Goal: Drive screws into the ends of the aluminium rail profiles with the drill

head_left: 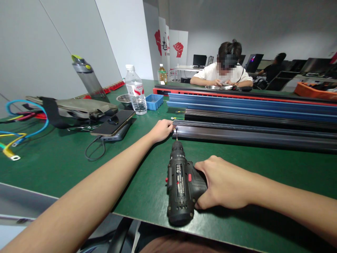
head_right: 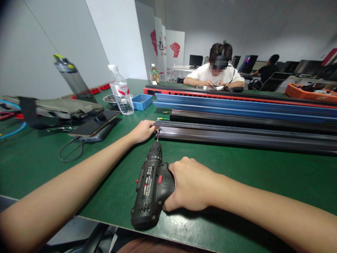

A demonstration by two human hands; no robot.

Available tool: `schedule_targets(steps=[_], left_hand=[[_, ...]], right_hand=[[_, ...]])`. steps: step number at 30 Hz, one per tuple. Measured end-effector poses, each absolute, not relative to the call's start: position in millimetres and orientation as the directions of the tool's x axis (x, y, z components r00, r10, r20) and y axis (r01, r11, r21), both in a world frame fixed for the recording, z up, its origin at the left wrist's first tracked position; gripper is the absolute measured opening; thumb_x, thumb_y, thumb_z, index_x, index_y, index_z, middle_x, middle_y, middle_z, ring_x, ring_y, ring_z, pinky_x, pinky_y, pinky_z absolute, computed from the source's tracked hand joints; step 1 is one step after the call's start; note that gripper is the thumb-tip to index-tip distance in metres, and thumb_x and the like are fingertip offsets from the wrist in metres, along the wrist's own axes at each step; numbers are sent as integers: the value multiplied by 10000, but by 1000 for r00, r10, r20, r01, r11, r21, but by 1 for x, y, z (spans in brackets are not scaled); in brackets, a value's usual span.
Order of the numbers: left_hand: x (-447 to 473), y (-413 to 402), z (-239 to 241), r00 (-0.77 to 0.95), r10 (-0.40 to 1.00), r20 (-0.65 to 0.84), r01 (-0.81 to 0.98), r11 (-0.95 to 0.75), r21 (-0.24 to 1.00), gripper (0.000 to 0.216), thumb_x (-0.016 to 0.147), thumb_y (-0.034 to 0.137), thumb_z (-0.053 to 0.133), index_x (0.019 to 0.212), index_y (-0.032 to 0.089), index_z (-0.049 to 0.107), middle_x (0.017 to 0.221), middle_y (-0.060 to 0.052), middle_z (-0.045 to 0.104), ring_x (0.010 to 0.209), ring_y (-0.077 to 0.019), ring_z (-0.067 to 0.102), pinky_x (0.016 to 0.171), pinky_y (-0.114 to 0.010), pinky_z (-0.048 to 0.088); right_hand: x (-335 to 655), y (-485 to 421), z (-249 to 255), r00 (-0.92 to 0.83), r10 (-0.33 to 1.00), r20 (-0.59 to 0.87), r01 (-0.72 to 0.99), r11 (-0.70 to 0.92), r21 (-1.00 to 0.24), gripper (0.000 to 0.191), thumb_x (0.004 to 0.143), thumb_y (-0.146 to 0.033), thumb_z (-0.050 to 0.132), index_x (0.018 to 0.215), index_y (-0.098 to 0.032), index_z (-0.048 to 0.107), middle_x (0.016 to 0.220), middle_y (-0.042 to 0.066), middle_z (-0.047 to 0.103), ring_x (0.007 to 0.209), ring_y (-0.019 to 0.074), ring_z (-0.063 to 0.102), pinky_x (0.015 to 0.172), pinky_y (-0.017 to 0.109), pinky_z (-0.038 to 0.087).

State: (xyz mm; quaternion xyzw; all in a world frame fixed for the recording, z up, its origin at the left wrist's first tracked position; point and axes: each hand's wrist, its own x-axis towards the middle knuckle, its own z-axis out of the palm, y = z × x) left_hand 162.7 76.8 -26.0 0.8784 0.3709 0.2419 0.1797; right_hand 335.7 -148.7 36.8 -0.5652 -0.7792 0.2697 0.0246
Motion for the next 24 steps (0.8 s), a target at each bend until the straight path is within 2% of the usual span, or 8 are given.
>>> schedule_targets(steps=[24], left_hand=[[163,77,-25,607,738,294,569,-662,488,337,853,330,390,586,159,506,575,5,500,577,-120,423,574,-239,289]], right_hand=[[335,-147,37,-353,894,-277,867,201,-456,333,589,-464,753,710,-203,586,581,-43,551,473,92,394,428,229,300]])
